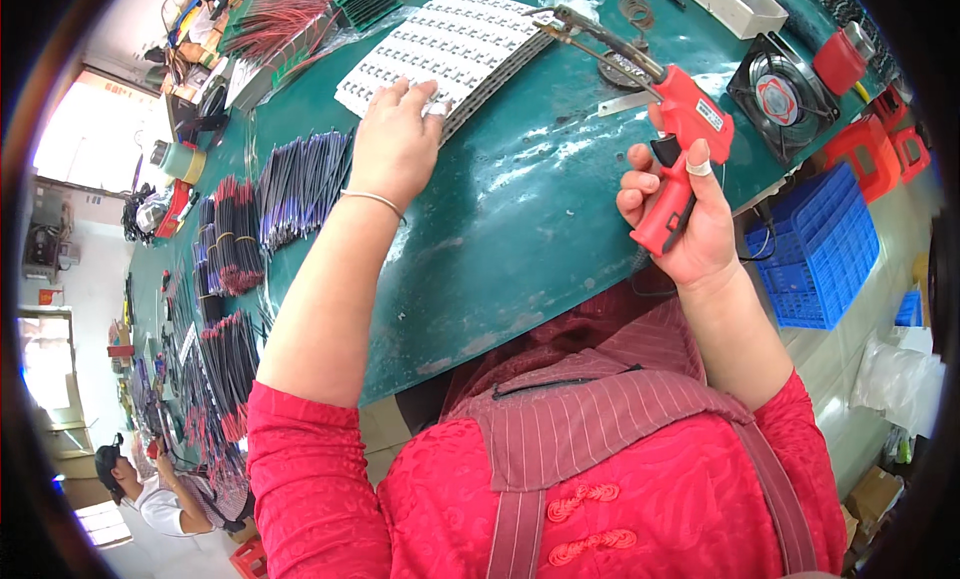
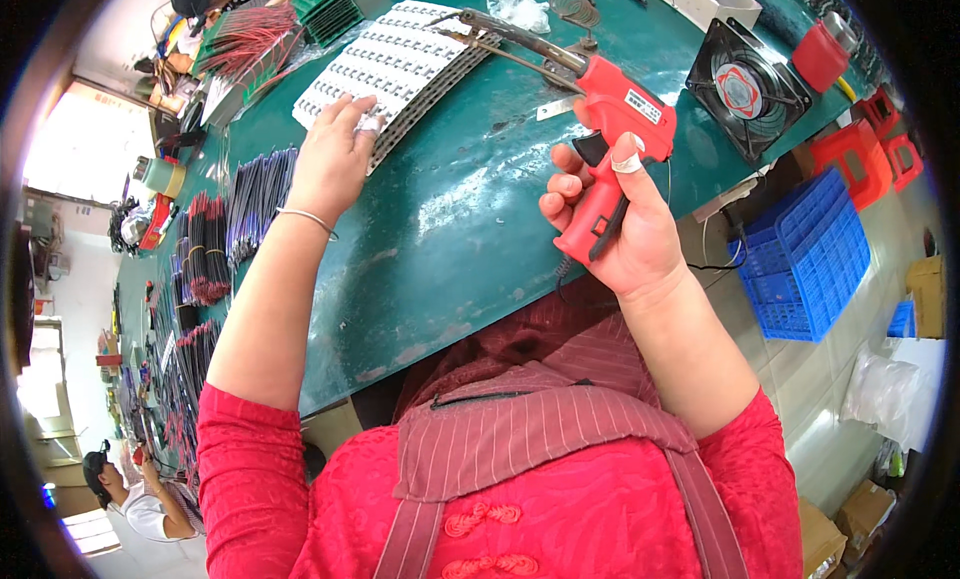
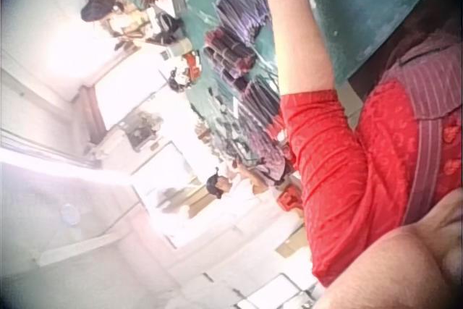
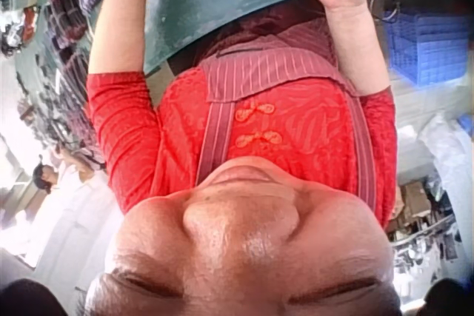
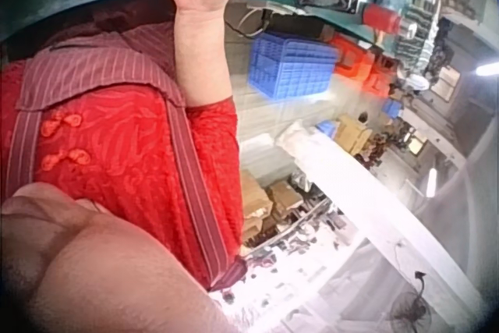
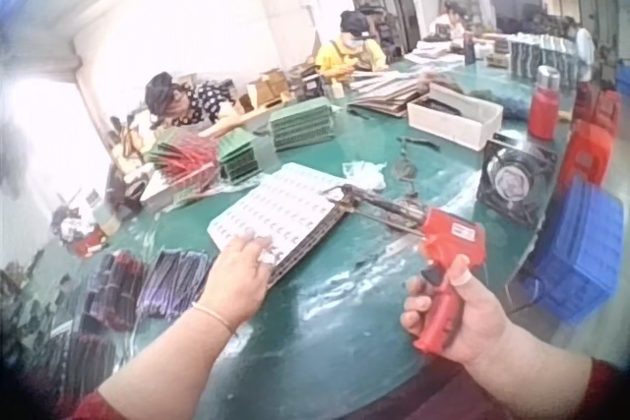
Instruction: The person places a circuit board on the workbench, holds a soldering gun, and solders wires onto the board by hand.
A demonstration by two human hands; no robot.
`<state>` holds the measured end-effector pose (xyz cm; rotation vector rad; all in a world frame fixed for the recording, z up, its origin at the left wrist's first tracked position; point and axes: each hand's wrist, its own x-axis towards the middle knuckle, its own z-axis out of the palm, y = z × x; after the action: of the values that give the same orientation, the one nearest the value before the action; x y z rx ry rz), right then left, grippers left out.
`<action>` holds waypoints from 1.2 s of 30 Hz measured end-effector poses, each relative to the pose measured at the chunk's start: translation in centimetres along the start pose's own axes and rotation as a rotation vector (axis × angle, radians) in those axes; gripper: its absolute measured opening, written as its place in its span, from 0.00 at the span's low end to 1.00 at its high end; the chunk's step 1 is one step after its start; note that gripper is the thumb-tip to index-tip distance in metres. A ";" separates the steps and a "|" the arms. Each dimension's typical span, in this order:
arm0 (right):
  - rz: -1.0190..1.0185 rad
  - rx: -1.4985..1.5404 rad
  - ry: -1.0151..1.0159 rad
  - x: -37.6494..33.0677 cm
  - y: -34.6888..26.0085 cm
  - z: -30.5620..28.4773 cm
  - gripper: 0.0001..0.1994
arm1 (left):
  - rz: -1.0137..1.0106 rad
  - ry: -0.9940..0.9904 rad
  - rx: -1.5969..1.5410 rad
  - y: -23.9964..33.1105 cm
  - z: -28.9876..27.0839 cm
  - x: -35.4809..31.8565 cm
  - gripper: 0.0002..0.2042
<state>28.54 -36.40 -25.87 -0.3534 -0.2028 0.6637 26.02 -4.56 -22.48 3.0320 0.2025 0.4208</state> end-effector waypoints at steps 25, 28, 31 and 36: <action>-0.083 0.078 0.005 -0.2 0.1 -0.1 0.26 | 0.160 0.500 -0.372 0.1 -9.6 -11.3 0.16; -0.100 0.035 -0.024 0.0 0.0 -0.6 0.25 | 0.243 0.397 -0.244 1.6 -10.1 -18.0 0.17; -0.102 -0.007 -0.053 0.3 0.2 -0.6 0.25 | 0.296 0.293 -0.246 2.4 -8.8 -24.1 0.19; -0.083 -0.023 -0.080 0.2 0.2 -0.6 0.24 | 0.207 0.072 -0.234 3.9 -5.5 -28.5 0.29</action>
<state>28.80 -36.26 -26.47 -0.3393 -0.3002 0.5945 -2.23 -12.13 -24.40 2.8176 -0.1483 0.5277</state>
